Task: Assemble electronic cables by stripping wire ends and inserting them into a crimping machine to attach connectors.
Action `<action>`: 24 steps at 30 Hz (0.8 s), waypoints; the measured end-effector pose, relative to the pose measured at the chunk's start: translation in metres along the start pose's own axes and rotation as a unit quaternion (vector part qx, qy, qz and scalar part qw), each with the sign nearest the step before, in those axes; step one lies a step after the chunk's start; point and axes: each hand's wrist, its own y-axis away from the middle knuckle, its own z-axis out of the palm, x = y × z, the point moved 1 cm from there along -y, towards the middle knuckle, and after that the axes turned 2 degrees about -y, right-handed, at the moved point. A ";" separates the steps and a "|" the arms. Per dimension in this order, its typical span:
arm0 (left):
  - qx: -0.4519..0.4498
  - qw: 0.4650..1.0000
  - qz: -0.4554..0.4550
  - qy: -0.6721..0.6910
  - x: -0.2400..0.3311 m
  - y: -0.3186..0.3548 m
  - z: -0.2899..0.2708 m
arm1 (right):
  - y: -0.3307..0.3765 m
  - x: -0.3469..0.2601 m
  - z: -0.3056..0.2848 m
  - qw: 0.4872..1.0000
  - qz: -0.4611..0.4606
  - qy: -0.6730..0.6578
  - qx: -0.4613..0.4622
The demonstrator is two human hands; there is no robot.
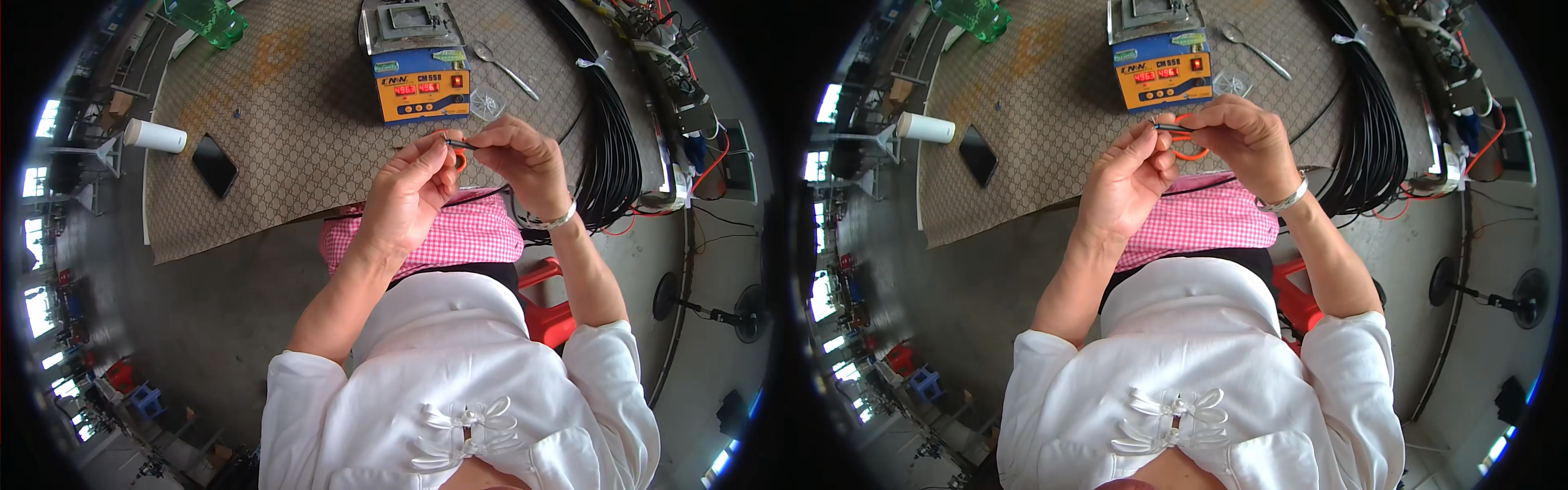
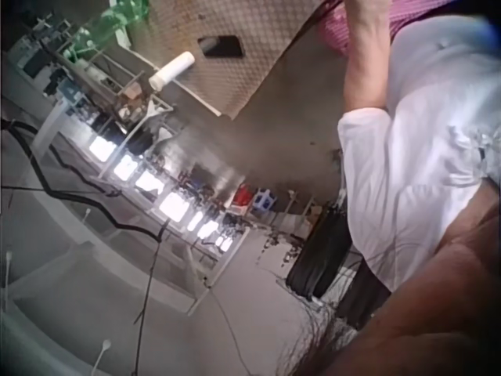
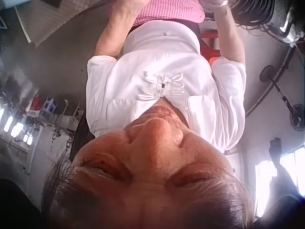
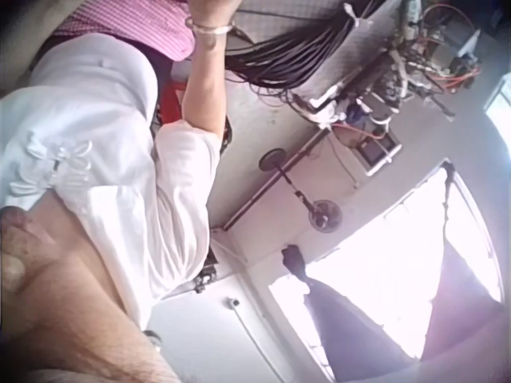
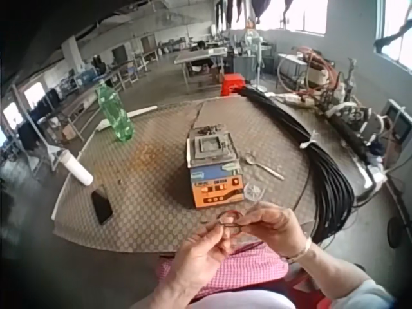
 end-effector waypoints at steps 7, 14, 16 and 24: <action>-0.037 0.999 -0.007 0.026 -0.008 0.003 0.003 | 0.018 0.002 0.006 0.992 0.056 -0.110 0.031; 0.002 0.998 0.036 -0.055 -0.016 0.002 0.001 | 0.036 0.006 0.014 0.929 0.227 -0.291 0.038; 0.013 0.997 0.037 -0.062 -0.018 0.002 0.000 | 0.037 0.003 0.015 0.910 0.250 -0.328 0.039; 0.048 0.997 0.014 -0.066 -0.024 0.000 -0.003 | 0.045 0.004 0.014 0.860 0.281 -0.424 0.043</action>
